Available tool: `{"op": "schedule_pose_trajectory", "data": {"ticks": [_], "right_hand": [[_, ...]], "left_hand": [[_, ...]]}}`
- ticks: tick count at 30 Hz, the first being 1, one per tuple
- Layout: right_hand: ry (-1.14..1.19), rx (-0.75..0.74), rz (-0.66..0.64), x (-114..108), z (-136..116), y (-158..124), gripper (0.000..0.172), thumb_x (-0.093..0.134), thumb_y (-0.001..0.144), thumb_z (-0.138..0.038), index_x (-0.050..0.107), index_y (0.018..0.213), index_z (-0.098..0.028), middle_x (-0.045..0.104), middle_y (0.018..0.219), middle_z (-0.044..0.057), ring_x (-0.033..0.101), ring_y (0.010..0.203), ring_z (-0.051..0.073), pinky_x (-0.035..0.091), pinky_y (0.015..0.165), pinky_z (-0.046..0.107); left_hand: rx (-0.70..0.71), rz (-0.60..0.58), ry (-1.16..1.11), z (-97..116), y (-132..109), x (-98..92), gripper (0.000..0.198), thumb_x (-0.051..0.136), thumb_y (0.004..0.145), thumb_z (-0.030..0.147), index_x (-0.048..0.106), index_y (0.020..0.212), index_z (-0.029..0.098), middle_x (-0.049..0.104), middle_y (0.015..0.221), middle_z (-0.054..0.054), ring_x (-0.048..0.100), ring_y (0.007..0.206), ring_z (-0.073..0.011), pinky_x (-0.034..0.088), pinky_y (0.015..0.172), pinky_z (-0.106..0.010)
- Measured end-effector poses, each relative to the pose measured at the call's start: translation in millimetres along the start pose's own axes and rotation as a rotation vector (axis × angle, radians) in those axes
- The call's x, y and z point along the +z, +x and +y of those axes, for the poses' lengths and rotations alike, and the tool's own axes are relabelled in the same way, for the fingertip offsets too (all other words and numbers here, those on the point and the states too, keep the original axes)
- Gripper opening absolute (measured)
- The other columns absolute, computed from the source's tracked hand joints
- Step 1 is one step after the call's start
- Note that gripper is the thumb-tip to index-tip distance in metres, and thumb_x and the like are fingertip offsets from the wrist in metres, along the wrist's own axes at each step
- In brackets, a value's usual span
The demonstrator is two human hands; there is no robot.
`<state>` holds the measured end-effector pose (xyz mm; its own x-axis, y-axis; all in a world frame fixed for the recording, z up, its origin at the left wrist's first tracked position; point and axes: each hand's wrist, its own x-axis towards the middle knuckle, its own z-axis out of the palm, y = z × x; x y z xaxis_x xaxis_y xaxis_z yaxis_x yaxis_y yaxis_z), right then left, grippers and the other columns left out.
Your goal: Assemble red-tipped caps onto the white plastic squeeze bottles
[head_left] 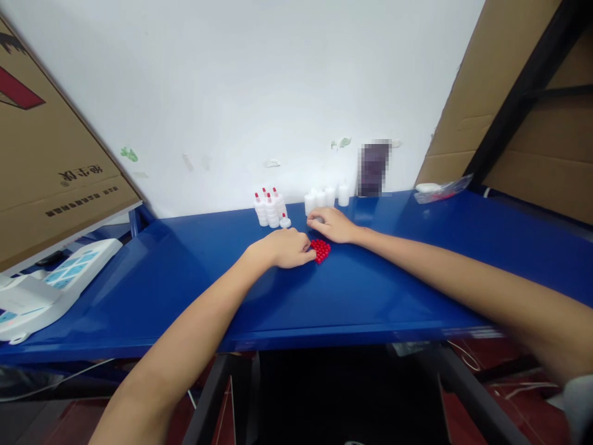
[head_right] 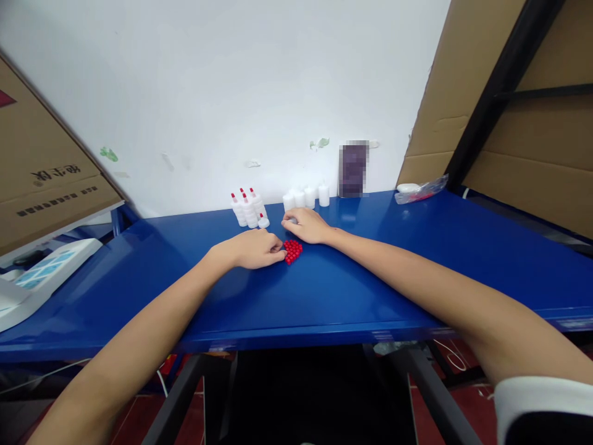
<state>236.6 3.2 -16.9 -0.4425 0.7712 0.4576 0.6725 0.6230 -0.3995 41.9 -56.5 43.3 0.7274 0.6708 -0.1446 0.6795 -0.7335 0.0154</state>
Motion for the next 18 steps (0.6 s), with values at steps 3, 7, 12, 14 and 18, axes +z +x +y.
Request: {"op": "schedule_pose_trajectory", "data": {"ticks": [3,7,12,14,18], "right_hand": [[0.006,0.004,-0.001,0.2,0.7,0.2,0.029,0.050,0.093,-0.036,0.072,0.093,-0.018,0.073,0.098,0.007,0.063,0.090,0.022,0.041,0.082,0.032],[0.003,0.005,-0.005,-0.2,0.1,0.1,0.029,0.049,0.093,-0.036,0.072,0.093,-0.018,0.074,0.098,0.007,0.063,0.091,0.022,0.041,0.082,0.032],[-0.003,0.004,0.000,0.0,-0.2,0.1,0.028,0.050,0.093,-0.036,0.073,0.094,-0.019,0.074,0.100,0.007,0.063,0.093,0.022,0.042,0.083,0.032],[-0.003,0.003,0.000,0.4,0.2,0.5,0.028,0.050,0.093,-0.036,0.073,0.094,-0.019,0.074,0.100,0.007,0.064,0.093,0.022,0.042,0.083,0.032],[-0.009,-0.008,-0.003,0.6,0.2,0.9,0.028,0.050,0.093,-0.036,0.072,0.093,-0.018,0.074,0.100,0.007,0.064,0.093,0.023,0.042,0.082,0.032]], "left_hand": [[-0.026,-0.032,0.073,3.6,-0.8,0.5,0.047,0.040,0.096,0.048,0.066,0.074,0.016,0.067,0.072,-0.012,0.058,0.061,-0.0207,0.038,0.060,-0.032],[-0.016,-0.038,0.148,5.3,-2.2,3.1,0.052,0.032,0.100,0.047,0.069,0.081,0.015,0.071,0.082,-0.015,0.065,0.070,-0.0253,0.043,0.065,-0.034],[-0.029,-0.043,0.256,12.1,-4.0,4.7,0.051,0.028,0.104,0.040,0.071,0.092,0.014,0.073,0.089,-0.017,0.070,0.078,-0.0276,0.047,0.071,-0.035],[-0.036,-0.050,0.300,15.1,-3.8,5.9,0.050,0.028,0.105,0.037,0.071,0.095,0.013,0.073,0.091,-0.017,0.071,0.082,-0.0285,0.047,0.072,-0.035],[-0.003,-0.029,0.294,13.1,-2.2,7.6,0.048,0.029,0.104,0.035,0.069,0.089,0.013,0.072,0.087,-0.017,0.069,0.077,-0.0281,0.046,0.070,-0.036]]}}
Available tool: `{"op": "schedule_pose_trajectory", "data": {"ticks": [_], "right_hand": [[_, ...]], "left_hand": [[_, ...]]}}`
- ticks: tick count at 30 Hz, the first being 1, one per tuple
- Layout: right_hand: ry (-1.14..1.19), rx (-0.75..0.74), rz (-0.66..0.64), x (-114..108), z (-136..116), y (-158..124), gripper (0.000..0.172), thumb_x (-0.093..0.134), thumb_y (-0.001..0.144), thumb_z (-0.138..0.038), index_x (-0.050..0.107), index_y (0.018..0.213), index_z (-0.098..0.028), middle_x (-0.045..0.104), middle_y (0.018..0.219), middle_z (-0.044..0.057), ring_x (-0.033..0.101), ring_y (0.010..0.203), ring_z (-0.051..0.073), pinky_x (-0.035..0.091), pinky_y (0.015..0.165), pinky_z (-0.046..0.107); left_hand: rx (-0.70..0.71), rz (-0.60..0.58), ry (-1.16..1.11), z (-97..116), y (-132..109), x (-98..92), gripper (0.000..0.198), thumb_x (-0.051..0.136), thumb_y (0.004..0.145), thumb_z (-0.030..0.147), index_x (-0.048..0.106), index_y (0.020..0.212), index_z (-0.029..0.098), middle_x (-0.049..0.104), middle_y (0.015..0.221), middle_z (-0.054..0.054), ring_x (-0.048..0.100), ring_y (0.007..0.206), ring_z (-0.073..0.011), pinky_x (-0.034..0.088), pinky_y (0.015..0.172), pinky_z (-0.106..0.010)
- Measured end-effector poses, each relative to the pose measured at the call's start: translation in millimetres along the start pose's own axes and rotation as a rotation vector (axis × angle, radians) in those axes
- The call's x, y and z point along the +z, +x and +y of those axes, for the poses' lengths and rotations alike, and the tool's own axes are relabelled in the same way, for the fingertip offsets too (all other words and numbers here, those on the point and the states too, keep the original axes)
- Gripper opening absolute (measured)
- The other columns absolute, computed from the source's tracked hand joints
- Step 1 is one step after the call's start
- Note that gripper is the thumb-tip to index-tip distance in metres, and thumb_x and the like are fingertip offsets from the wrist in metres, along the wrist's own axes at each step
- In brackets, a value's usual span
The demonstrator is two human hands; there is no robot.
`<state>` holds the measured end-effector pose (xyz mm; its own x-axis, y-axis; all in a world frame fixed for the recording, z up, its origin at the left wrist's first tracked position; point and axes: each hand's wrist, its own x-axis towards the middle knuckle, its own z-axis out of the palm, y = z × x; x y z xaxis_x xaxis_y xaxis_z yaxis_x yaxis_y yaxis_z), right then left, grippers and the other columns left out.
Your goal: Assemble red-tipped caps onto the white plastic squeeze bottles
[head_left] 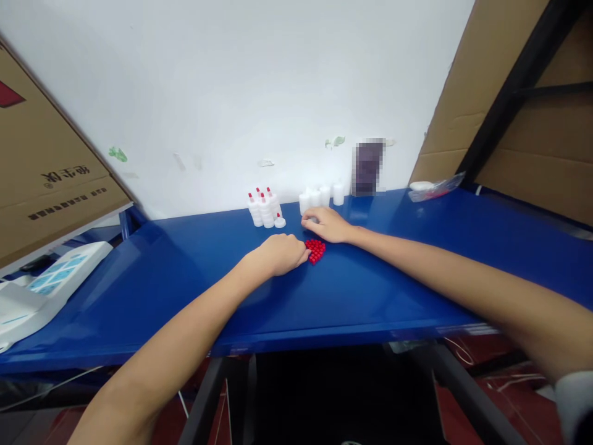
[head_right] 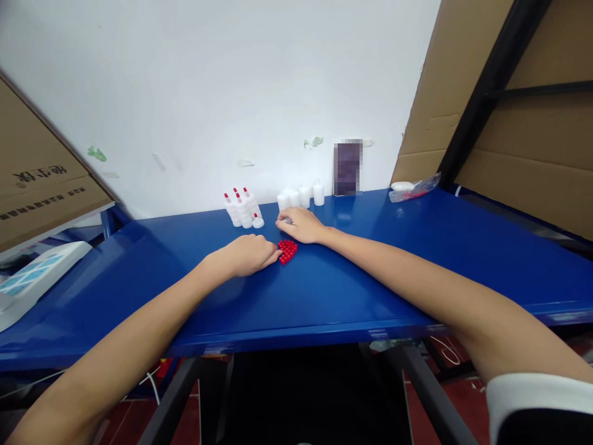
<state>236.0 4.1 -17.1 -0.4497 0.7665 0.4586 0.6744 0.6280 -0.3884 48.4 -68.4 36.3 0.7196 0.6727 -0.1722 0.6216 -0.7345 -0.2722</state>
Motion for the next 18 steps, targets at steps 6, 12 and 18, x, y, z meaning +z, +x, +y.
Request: {"op": "schedule_pose_trajectory", "data": {"ticks": [6,12,18], "right_hand": [[0.046,0.004,0.031,-2.5,-2.5,-2.3,0.026,0.050,0.093,-0.036,0.070,0.098,-0.020,0.074,0.100,0.006,0.064,0.089,0.022,0.043,0.082,0.032],[0.183,0.001,0.051,-4.4,-3.4,-2.4,0.026,0.048,0.092,-0.036,0.068,0.097,-0.020,0.072,0.091,0.003,0.062,0.081,0.020,0.043,0.080,0.032],[0.417,0.054,0.032,-6.8,-9.2,-1.1,0.031,0.042,0.090,-0.037,0.058,0.070,-0.019,0.059,0.072,0.003,0.054,0.074,0.019,0.042,0.074,0.032]], "left_hand": [[0.121,0.114,-0.303,-33.0,2.3,0.5,0.047,0.030,0.105,0.040,0.058,0.076,0.016,0.060,0.068,-0.005,0.050,0.057,-0.0149,0.037,0.062,-0.030],[0.156,0.341,-0.558,-59.5,6.2,5.6,0.044,0.030,0.104,0.044,0.044,0.070,0.019,0.047,0.064,0.000,0.040,0.059,-0.0121,0.034,0.062,-0.028],[0.117,0.460,-0.521,-59.6,16.5,22.0,0.044,0.029,0.105,0.042,0.049,0.074,0.018,0.050,0.065,0.000,0.044,0.061,-0.0128,0.034,0.064,-0.028]]}}
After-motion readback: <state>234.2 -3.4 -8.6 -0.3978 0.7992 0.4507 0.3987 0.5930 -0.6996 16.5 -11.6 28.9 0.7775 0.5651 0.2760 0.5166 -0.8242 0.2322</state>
